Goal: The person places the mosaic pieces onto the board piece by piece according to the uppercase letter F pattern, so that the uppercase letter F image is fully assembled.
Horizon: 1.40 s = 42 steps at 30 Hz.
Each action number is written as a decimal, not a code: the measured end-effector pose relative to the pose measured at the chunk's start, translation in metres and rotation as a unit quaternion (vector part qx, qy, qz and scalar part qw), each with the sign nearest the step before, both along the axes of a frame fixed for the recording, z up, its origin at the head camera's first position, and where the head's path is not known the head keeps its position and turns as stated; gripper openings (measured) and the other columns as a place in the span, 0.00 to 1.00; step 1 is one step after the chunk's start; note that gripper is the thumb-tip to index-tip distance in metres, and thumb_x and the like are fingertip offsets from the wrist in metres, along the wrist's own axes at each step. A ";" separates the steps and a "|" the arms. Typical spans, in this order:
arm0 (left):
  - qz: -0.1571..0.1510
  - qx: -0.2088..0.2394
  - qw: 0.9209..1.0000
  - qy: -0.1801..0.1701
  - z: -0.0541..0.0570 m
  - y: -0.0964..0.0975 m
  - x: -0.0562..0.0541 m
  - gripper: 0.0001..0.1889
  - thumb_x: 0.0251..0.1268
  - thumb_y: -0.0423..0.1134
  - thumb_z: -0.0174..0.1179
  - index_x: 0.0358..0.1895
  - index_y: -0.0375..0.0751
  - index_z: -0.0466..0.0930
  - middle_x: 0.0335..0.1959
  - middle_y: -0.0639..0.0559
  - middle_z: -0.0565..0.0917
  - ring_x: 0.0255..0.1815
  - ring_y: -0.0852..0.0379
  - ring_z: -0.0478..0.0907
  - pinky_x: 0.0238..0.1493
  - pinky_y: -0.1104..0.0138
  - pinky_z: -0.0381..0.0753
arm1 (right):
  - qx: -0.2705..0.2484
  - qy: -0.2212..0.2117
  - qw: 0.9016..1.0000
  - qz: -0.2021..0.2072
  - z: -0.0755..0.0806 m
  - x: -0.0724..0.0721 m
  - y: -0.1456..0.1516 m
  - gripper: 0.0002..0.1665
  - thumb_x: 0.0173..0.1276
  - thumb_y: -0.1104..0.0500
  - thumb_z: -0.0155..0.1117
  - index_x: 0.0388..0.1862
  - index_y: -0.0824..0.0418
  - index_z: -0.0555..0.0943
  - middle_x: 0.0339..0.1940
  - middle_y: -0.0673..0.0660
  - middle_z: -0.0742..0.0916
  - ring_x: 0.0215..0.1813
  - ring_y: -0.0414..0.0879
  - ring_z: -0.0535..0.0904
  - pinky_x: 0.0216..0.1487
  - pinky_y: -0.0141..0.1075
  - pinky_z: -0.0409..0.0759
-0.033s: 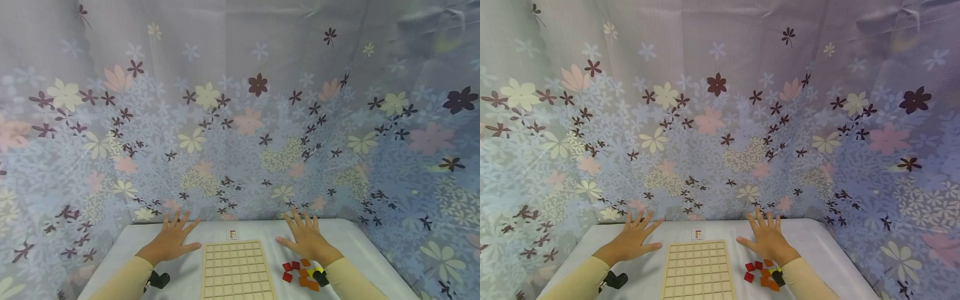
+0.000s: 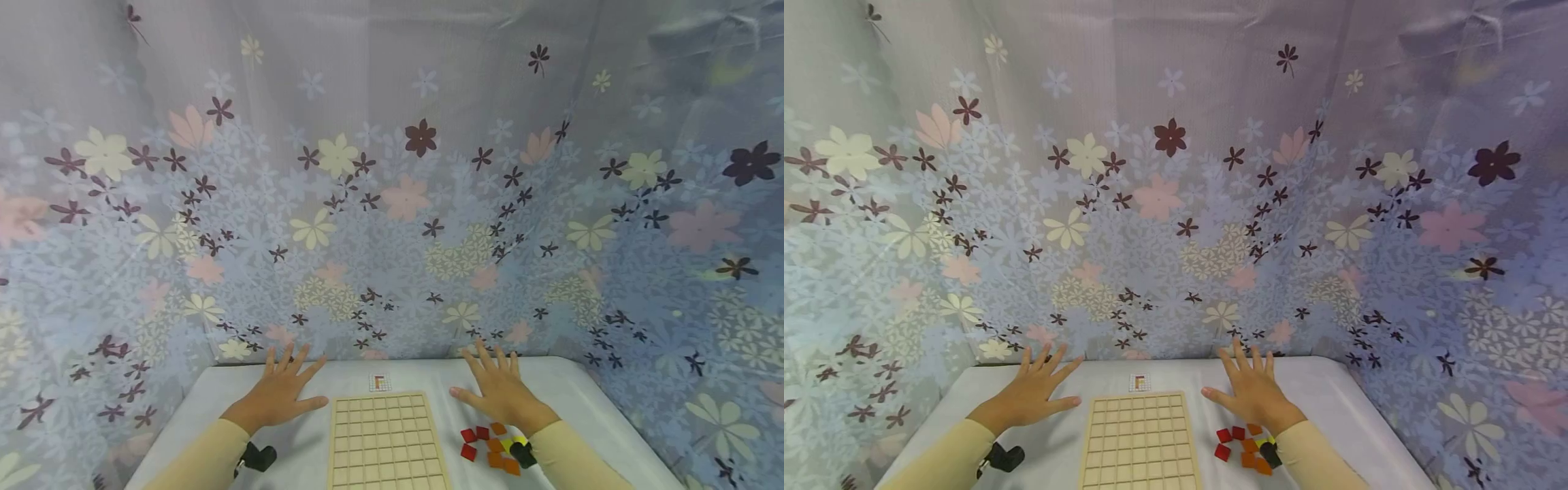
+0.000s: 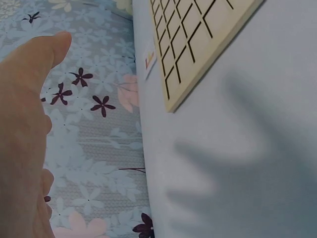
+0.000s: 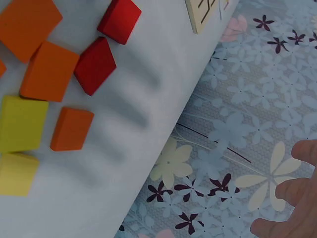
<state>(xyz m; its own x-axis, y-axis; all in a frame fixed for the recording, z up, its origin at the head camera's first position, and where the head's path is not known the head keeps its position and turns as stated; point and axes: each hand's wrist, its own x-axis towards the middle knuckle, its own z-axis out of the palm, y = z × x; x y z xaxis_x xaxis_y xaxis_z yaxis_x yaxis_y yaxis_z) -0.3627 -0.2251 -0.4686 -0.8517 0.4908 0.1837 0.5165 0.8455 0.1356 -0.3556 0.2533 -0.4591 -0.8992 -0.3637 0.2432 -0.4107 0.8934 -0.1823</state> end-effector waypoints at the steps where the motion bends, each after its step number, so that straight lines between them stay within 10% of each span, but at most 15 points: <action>1: -0.002 0.003 1.000 0.003 0.000 0.000 0.000 0.46 0.74 0.75 0.48 0.87 0.56 0.53 0.86 0.37 0.43 0.82 0.28 0.31 0.70 0.30 0.20 | -0.003 0.002 1.000 0.004 -0.001 -0.001 0.000 0.57 0.75 0.24 0.54 0.86 0.62 0.59 0.85 0.73 0.53 0.77 0.85 0.49 0.67 0.81 0.32; 11: -0.005 0.019 1.000 0.010 -0.005 0.003 0.002 0.47 0.74 0.75 0.49 0.86 0.52 0.56 0.85 0.35 0.43 0.82 0.25 0.35 0.69 0.32 0.16 | -0.017 0.023 1.000 0.013 -0.006 0.000 -0.002 0.57 0.75 0.23 0.53 0.86 0.60 0.59 0.85 0.73 0.53 0.77 0.84 0.49 0.67 0.81 0.34; 18: -0.019 0.095 0.993 -0.070 -0.017 0.027 0.024 0.46 0.74 0.73 0.51 0.86 0.50 0.56 0.84 0.33 0.48 0.82 0.25 0.38 0.70 0.27 0.26 | -0.079 -0.039 0.996 -0.007 -0.016 0.021 -0.012 0.54 0.78 0.27 0.53 0.87 0.59 0.56 0.87 0.68 0.45 0.79 0.82 0.45 0.68 0.79 0.30; 25: -0.059 0.143 0.978 -0.137 -0.041 0.051 0.051 0.45 0.74 0.67 0.59 0.85 0.46 0.59 0.83 0.31 0.50 0.80 0.21 0.42 0.68 0.24 0.28 | -0.153 -0.080 0.985 -0.017 -0.032 0.044 -0.020 0.53 0.80 0.29 0.51 0.87 0.61 0.54 0.86 0.70 0.50 0.81 0.78 0.45 0.70 0.77 0.33; 42: -0.031 0.133 0.983 -0.119 -0.093 0.048 0.079 0.52 0.68 0.74 0.58 0.84 0.40 0.60 0.82 0.25 0.52 0.80 0.21 0.46 0.70 0.24 0.38 | -0.224 -0.125 0.966 -0.021 -0.079 0.066 -0.003 0.45 0.70 0.41 0.75 0.77 0.65 0.74 0.76 0.67 0.73 0.77 0.69 0.64 0.72 0.67 0.62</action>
